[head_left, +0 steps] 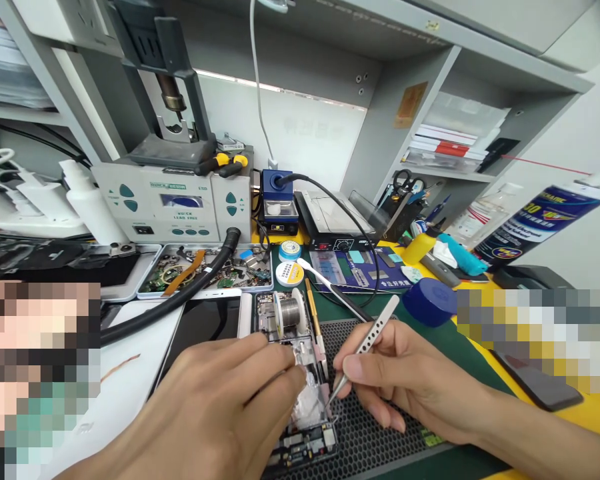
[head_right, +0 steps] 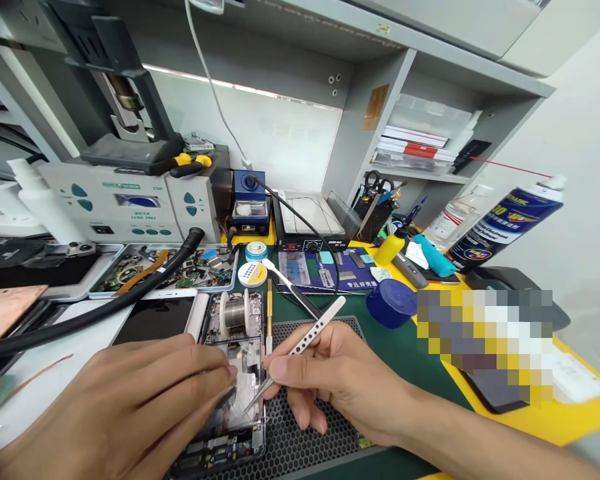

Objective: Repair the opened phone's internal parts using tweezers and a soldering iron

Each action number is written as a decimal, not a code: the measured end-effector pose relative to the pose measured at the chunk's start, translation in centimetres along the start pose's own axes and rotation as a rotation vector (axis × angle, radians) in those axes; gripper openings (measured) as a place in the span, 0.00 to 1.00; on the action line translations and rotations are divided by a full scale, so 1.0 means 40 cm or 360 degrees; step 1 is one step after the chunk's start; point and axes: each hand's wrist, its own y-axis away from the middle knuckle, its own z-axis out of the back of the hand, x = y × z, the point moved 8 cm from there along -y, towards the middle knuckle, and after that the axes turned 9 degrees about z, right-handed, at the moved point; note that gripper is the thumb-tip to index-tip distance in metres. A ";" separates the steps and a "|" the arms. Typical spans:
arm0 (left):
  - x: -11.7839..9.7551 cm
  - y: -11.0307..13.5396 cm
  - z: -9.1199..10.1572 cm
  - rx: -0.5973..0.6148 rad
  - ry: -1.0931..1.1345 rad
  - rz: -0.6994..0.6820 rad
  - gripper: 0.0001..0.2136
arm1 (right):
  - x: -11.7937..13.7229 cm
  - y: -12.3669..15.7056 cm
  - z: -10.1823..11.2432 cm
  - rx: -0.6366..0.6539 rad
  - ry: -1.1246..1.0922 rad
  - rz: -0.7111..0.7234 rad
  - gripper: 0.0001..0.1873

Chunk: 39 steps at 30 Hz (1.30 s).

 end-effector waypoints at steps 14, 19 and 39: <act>0.005 0.025 -0.012 -0.0030 -0.0043 -0.0035 0.13 | -0.009 0.001 0.013 -0.0056 0.0074 -0.0051 0.18; -0.010 0.004 -0.003 -0.0077 -0.0038 -0.0043 0.13 | -0.011 0.003 0.014 -0.0057 0.0084 -0.0056 0.19; -0.038 -0.031 0.023 -0.0354 -0.0119 -0.0213 0.19 | -0.024 0.003 0.018 -0.0033 0.0067 -0.0064 0.21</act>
